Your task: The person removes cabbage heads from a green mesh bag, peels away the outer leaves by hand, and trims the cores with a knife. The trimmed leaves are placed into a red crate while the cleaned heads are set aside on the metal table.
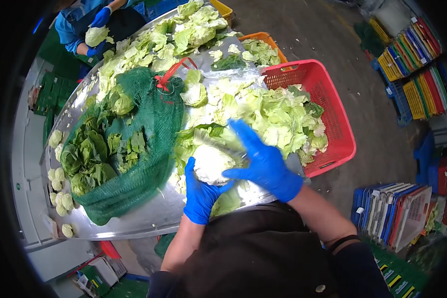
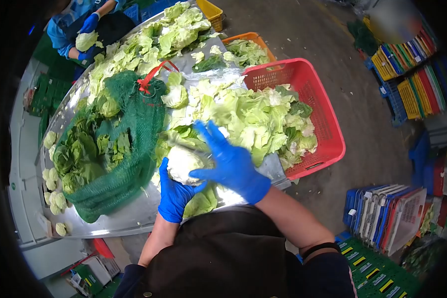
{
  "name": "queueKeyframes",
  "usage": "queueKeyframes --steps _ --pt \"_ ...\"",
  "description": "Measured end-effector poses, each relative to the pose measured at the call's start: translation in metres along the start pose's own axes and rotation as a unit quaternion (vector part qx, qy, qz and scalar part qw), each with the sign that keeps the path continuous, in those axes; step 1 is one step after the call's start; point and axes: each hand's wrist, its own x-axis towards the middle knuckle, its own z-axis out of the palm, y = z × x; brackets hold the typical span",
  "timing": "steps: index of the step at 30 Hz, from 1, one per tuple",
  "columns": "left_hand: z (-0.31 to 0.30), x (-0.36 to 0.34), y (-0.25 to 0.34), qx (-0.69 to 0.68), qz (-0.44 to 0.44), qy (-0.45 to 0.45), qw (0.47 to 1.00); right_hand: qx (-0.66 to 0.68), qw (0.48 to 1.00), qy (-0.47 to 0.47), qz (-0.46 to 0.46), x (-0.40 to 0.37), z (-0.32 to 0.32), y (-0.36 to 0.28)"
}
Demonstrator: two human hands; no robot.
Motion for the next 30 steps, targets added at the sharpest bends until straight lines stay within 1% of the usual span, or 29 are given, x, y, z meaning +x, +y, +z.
queueKeyframes --steps 1,2,3,4,6,8,9,10,11,12,14,15,16,17,18,19,20,21,22,23,24,25,26,28,29,30 --pt "-0.001 0.001 -0.001 -0.017 -0.002 -0.002 1.0 0.024 0.999 -0.013 0.019 -0.001 0.01 -0.004" --pt "-0.001 0.001 -0.003 -0.035 -0.003 -0.004 0.999 0.026 0.999 -0.009 0.022 -0.001 0.012 0.004" --pt "0.003 -0.001 -0.003 0.014 0.011 0.027 0.999 -0.018 1.0 0.015 0.012 0.002 0.014 0.022" --pt "0.004 -0.006 -0.003 0.015 0.011 0.029 0.999 -0.06 0.997 0.038 0.0 0.006 0.014 0.039" --pt "0.005 -0.016 -0.002 0.036 0.005 0.01 0.999 -0.154 0.971 0.102 0.151 0.019 0.006 0.075" --pt "0.007 -0.019 -0.002 0.009 0.007 0.021 1.0 -0.18 0.96 0.111 0.181 0.022 -0.016 0.089" --pt "0.008 -0.018 -0.002 -0.058 0.001 0.025 0.998 -0.128 0.968 0.059 0.209 0.026 -0.032 0.063" --pt "0.008 -0.018 -0.002 -0.123 -0.005 0.028 0.992 -0.128 0.968 0.058 0.208 0.024 -0.032 0.044" --pt "0.008 -0.016 -0.001 -0.124 -0.005 0.028 0.992 -0.014 0.992 0.054 0.114 0.02 -0.024 0.024" --pt "0.007 -0.013 -0.002 -0.123 0.001 0.012 0.992 0.099 0.994 0.05 0.017 0.015 -0.015 0.011" --pt "0.003 -0.006 -0.004 -0.118 0.001 -0.004 0.993 0.05 0.995 -0.072 -0.037 0.008 -0.005 0.004" --pt "-0.003 -0.004 -0.009 0.163 0.113 0.0 0.98 0.002 0.994 -0.063 -0.089 0.006 0.006 0.018" --pt "-0.011 -0.001 -0.012 0.429 0.216 0.003 0.877 0.002 0.994 -0.062 -0.087 0.005 0.005 0.019" --pt "-0.024 0.002 -0.009 0.434 0.213 0.009 0.875 -0.053 0.989 -0.047 -0.127 0.004 0.004 0.021" --pt "-0.019 -0.002 -0.007 0.434 0.213 0.012 0.875 -0.106 0.98 -0.031 -0.166 0.003 0.005 0.021" --pt "-0.005 -0.006 -0.003 0.191 0.115 -0.006 0.975 -0.085 0.979 0.043 -0.18 0.007 0.016 0.028" --pt "0.008 -0.01 -0.001 -0.067 0.008 -0.026 0.997 -0.086 0.979 0.043 -0.182 0.009 0.017 0.037" --pt "0.019 -0.017 -0.003 -0.083 -0.006 -0.017 0.996 -0.076 0.987 0.061 -0.127 0.013 0.015 0.041" --pt "0.016 -0.02 -0.003 -0.083 -0.004 -0.015 0.996 -0.064 0.992 0.078 -0.071 0.015 0.015 0.045" --pt "0.013 -0.021 -0.003 -0.058 -0.01 -0.035 0.998 -0.087 0.987 0.114 -0.072 0.018 0.016 0.05" --pt "0.009 -0.021 -0.004 -0.033 -0.015 -0.056 0.998 -0.088 0.987 0.133 -0.015 0.018 0.015 0.059" --pt "0.005 -0.02 -0.003 -0.04 -0.029 -0.126 0.991 -0.09 0.983 0.143 0.064 0.02 0.012 0.072" --pt "0.004 -0.018 -0.001 -0.041 -0.028 -0.128 0.99 -0.092 0.973 0.153 0.144 0.021 0.005 0.086" --pt "0.003 -0.018 0.0 -0.029 0.009 -0.044 0.999 -0.252 0.943 0.095 0.197 0.027 -0.017 0.096" --pt "0.004 -0.019 0.0 -0.028 0.011 -0.043 0.999 -0.24 0.951 0.06 0.184 0.024 -0.025 0.091" --pt "0.008 -0.018 -0.001 0.007 0.062 -0.011 0.998 -0.239 0.951 0.063 0.184 0.024 -0.029 0.065"
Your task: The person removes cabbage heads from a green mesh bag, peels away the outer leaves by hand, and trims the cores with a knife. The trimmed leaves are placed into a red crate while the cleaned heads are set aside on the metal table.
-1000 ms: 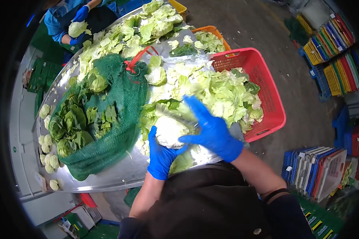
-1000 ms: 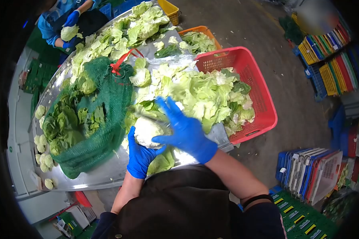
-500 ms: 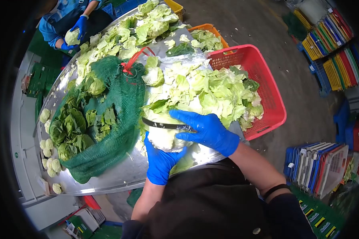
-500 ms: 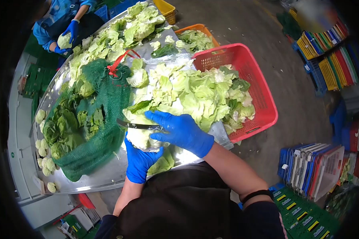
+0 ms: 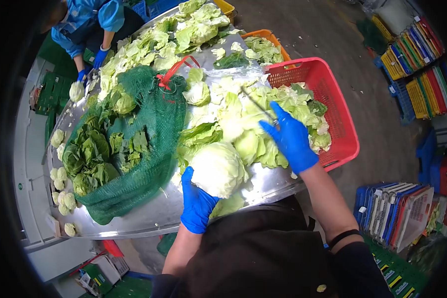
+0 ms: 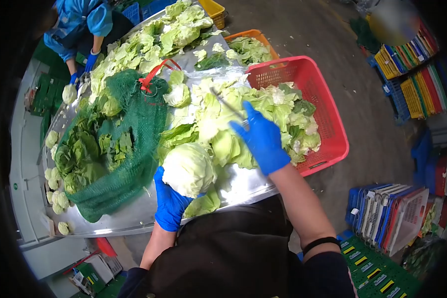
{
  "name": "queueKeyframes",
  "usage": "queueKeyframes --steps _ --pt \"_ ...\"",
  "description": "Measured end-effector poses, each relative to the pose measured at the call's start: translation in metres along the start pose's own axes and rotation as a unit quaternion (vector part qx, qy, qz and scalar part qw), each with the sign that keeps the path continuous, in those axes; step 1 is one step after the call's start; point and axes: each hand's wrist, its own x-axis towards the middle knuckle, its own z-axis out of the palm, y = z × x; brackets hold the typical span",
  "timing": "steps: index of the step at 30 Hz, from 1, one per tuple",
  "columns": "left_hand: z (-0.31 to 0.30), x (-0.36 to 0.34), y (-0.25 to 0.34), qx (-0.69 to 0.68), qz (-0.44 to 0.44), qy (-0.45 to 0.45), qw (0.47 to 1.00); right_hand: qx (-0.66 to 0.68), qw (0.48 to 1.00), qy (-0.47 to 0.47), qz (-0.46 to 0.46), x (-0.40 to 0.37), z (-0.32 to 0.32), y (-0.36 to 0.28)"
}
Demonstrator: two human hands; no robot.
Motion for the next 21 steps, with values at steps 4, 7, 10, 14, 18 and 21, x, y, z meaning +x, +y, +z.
queueKeyframes --steps 4,7,10,14,18,21 --pt "-0.013 0.003 0.0 0.113 0.115 0.042 0.986 0.217 0.959 -0.179 -0.04 -0.032 -0.03 -0.072" --pt "0.005 -0.005 0.007 0.286 0.226 -0.006 0.931 0.383 0.892 -0.228 0.073 -0.037 0.011 -0.048" --pt "0.023 -0.009 0.03 0.498 0.358 -0.08 0.786 0.576 0.669 -0.397 0.251 -0.037 -0.001 -0.046" --pt "0.049 -0.013 0.028 0.525 0.498 -0.113 0.68 0.701 0.605 -0.374 0.048 -0.034 -0.01 -0.048" --pt "-0.018 -0.013 0.014 0.355 0.246 -0.049 0.901 0.641 0.701 -0.284 -0.13 -0.021 0.003 -0.052" --pt "-0.038 -0.005 0.009 0.11 0.123 -0.063 0.984 0.61 0.72 -0.329 -0.027 -0.027 -0.015 -0.053"
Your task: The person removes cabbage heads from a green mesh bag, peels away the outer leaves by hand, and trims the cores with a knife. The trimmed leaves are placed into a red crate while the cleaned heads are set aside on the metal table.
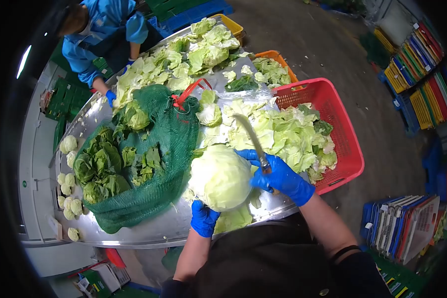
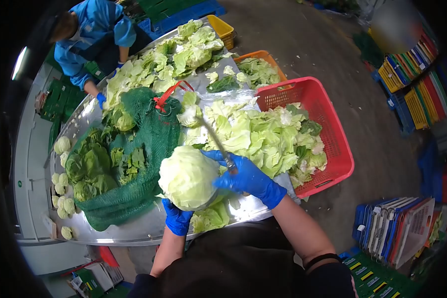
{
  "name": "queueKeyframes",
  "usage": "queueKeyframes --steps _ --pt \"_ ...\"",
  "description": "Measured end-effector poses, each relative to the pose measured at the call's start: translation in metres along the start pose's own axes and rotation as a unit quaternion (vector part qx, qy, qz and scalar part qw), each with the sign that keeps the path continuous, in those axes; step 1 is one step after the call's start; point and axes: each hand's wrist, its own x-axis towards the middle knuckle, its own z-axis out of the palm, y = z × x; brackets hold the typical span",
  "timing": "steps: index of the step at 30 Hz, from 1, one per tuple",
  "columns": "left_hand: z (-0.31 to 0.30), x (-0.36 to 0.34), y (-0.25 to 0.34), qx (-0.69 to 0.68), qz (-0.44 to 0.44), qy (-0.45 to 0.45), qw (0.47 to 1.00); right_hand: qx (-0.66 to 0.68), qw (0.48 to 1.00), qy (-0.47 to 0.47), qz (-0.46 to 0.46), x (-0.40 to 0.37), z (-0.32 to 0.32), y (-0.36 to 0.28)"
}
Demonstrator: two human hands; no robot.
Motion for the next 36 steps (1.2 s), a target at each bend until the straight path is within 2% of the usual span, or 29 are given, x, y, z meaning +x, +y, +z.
queueKeyframes --steps 1,2,4,5,8,13,15,17,18,19,20,21,22,23,24,26,29,30,31,33,34,35,36 --pt "-0.002 0.001 0.0 -0.104 -0.018 0.003 0.994 0.07 0.993 0.041 0.087 -0.003 0.001 -0.006" --pt "-0.003 0.0 -0.003 -0.043 -0.002 0.004 0.999 0.07 0.993 0.04 0.089 -0.005 0.001 -0.003" --pt "-0.002 0.0 -0.003 -0.002 -0.001 -0.005 1.0 0.079 0.986 0.097 0.115 -0.006 0.001 0.001" --pt "-0.002 -0.001 -0.003 0.039 -0.001 -0.014 0.999 0.079 0.985 0.094 0.118 -0.008 0.002 0.001" --pt "0.009 -0.006 -0.001 0.11 0.011 0.022 0.994 -0.031 0.98 0.196 0.029 -0.014 0.011 -0.023" --pt "0.005 0.0 -0.008 0.045 0.021 -0.007 0.999 -0.067 0.984 0.159 0.05 -0.031 -0.005 -0.048" --pt "0.017 0.004 -0.01 -0.096 0.019 0.059 0.993 0.0 0.986 0.16 0.053 -0.034 -0.021 -0.05" --pt "0.024 0.004 -0.007 -0.138 0.018 0.055 0.989 0.049 0.987 0.139 0.063 -0.027 -0.043 -0.037" --pt "0.026 0.004 -0.006 -0.177 0.014 0.051 0.983 -0.232 0.958 0.166 0.018 -0.018 -0.052 -0.023" --pt "0.029 0.001 -0.005 -0.177 0.015 0.053 0.983 -0.491 0.851 0.183 -0.027 -0.015 -0.051 -0.02" --pt "0.032 -0.001 -0.004 -0.167 0.017 0.054 0.984 -0.592 0.772 0.229 -0.025 -0.013 -0.042 -0.016" --pt "0.034 0.001 -0.004 -0.159 0.022 0.052 0.986 -0.593 0.771 0.229 -0.027 -0.005 -0.026 -0.015" --pt "0.027 -0.002 -0.006 -0.172 0.012 0.044 0.984 -0.449 0.859 0.227 -0.092 0.004 -0.008 -0.01" --pt "0.023 -0.004 -0.008 -0.172 0.013 0.049 0.984 -0.287 0.921 0.218 -0.15 0.007 0.008 -0.004" --pt "0.021 -0.004 -0.009 -0.192 0.018 0.042 0.98 -0.285 0.922 0.216 -0.15 0.009 0.018 0.0" --pt "0.019 -0.005 -0.011 -0.215 0.027 0.033 0.976 -0.154 0.985 0.079 0.005 0.01 0.028 0.005" --pt "0.011 -0.015 -0.012 -0.165 0.094 -0.01 0.982 -0.092 0.995 0.044 0.012 0.005 0.025 0.006" --pt "0.007 -0.02 -0.01 -0.142 0.1 -0.024 0.985 -0.084 0.993 0.034 0.079 0.0 0.026 -0.015" --pt "0.003 -0.024 -0.008 -0.119 0.107 -0.038 0.986 -0.088 0.992 0.026 0.083 -0.003 0.024 -0.02" --pt "-0.01 -0.027 -0.005 -0.108 0.104 -0.024 0.988 -0.098 0.994 0.021 0.044 -0.004 0.022 -0.03" --pt "-0.016 -0.029 -0.006 -0.089 0.088 -0.013 0.992 -0.223 0.974 -0.004 -0.045 0.0 0.028 -0.041" --pt "-0.02 -0.029 -0.007 -0.092 0.094 -0.009 0.991 -0.224 0.974 -0.011 -0.043 0.004 0.042 -0.044" --pt "-0.024 -0.029 -0.008 -0.09 0.082 0.0 0.992 -0.296 0.948 0.002 -0.117 0.011 0.061 -0.042"
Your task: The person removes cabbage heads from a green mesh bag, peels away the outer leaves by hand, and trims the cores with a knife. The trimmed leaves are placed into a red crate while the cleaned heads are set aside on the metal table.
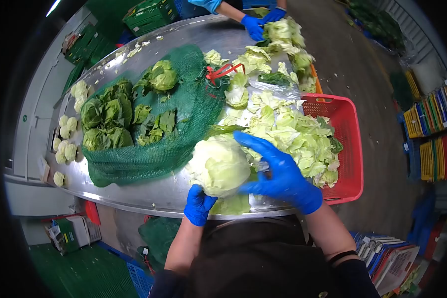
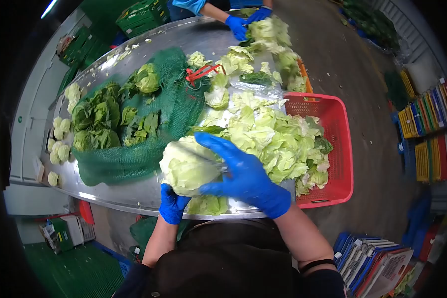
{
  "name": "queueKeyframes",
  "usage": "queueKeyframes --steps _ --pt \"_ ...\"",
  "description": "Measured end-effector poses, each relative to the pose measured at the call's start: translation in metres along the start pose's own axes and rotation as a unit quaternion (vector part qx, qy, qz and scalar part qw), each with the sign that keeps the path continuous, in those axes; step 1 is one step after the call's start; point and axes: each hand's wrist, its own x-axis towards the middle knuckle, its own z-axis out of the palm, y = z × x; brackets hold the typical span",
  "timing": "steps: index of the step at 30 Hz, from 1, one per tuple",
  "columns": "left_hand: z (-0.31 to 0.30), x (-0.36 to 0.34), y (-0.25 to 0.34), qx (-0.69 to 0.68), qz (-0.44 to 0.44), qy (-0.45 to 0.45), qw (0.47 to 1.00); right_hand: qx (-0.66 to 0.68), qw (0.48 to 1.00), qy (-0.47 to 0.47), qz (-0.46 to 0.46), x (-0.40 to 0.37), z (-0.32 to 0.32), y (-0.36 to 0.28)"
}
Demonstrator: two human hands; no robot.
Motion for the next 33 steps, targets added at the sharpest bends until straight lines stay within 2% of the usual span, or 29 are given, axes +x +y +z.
queueKeyframes --steps 1,3,5,6,8,12,13,14,15,16,17,19,21,22,23,25,27,29,30,32,33 --pt "-0.005 0.0 0.001 0.004 -0.012 0.009 1.0 -0.076 0.994 0.028 -0.07 0.004 0.012 -0.004" --pt "-0.004 0.001 0.002 0.016 0.001 -0.011 1.0 -0.041 0.995 -0.007 -0.095 0.012 0.022 0.009" --pt "-0.002 0.0 0.004 -0.013 0.031 0.02 0.999 -0.01 0.992 -0.043 -0.119 0.013 0.024 0.014" --pt "0.003 -0.001 0.008 0.036 0.029 0.034 0.998 0.068 0.996 -0.06 -0.001 0.011 0.019 0.007" --pt "0.006 -0.005 0.015 0.001 0.034 0.033 0.999 0.193 0.951 -0.099 0.22 0.007 0.011 0.006" --pt "0.005 -0.015 0.036 -0.031 0.043 0.016 0.998 0.281 0.915 -0.133 0.256 0.003 0.003 0.048" --pt "0.003 -0.018 0.04 -0.045 0.048 0.007 0.998 0.024 0.98 -0.066 0.187 0.006 0.008 0.058" --pt "0.003 -0.019 0.046 -0.045 0.051 0.008 0.998 -0.233 0.967 0.01 0.101 0.007 0.013 0.063" --pt "0.003 -0.018 0.052 -0.047 0.049 0.032 0.997 -0.233 0.967 0.009 0.1 0.013 0.024 0.05" --pt "0.002 -0.019 0.056 -0.05 0.046 0.057 0.996 -0.006 0.984 0.029 0.176 0.021 0.041 0.026" --pt "-0.002 -0.023 0.06 -0.049 0.045 0.058 0.996 0.222 0.943 0.048 0.244 0.027 0.059 0.01" --pt "-0.011 -0.031 0.071 0.024 0.068 0.016 0.997 0.214 0.939 0.017 0.27 0.037 0.092 0.005" --pt "-0.024 -0.042 0.081 0.046 0.077 0.014 0.996 0.093 0.993 0.011 0.07 0.046 0.127 0.006" --pt "-0.032 -0.047 0.087 0.067 0.088 0.013 0.994 0.1 0.984 0.016 0.144 0.05 0.133 -0.001" --pt "-0.041 -0.052 0.094 0.066 0.096 0.015 0.993 0.1 0.985 0.009 0.141 0.054 0.138 -0.006" --pt "-0.056 -0.065 0.109 0.13 0.137 0.045 0.981 0.227 0.953 0.002 0.201 0.058 0.148 -0.012" --pt "-0.064 -0.076 0.12 0.096 0.144 0.07 0.982 0.231 0.95 -0.033 0.205 0.059 0.161 -0.011" --pt "-0.07 -0.083 0.133 0.064 0.155 0.091 0.982 0.3 0.924 -0.084 0.223 0.066 0.174 -0.009" --pt "-0.07 -0.087 0.137 0.03 0.166 0.091 0.981 0.217 0.945 -0.05 0.238 0.074 0.186 -0.013" --pt "-0.064 -0.091 0.147 -0.004 0.183 0.092 0.979 0.213 0.945 -0.081 0.233 0.088 0.208 -0.014" --pt "-0.046 -0.09 0.157 0.045 0.183 0.119 0.975 0.208 0.946 -0.104 0.227 0.094 0.218 -0.014"
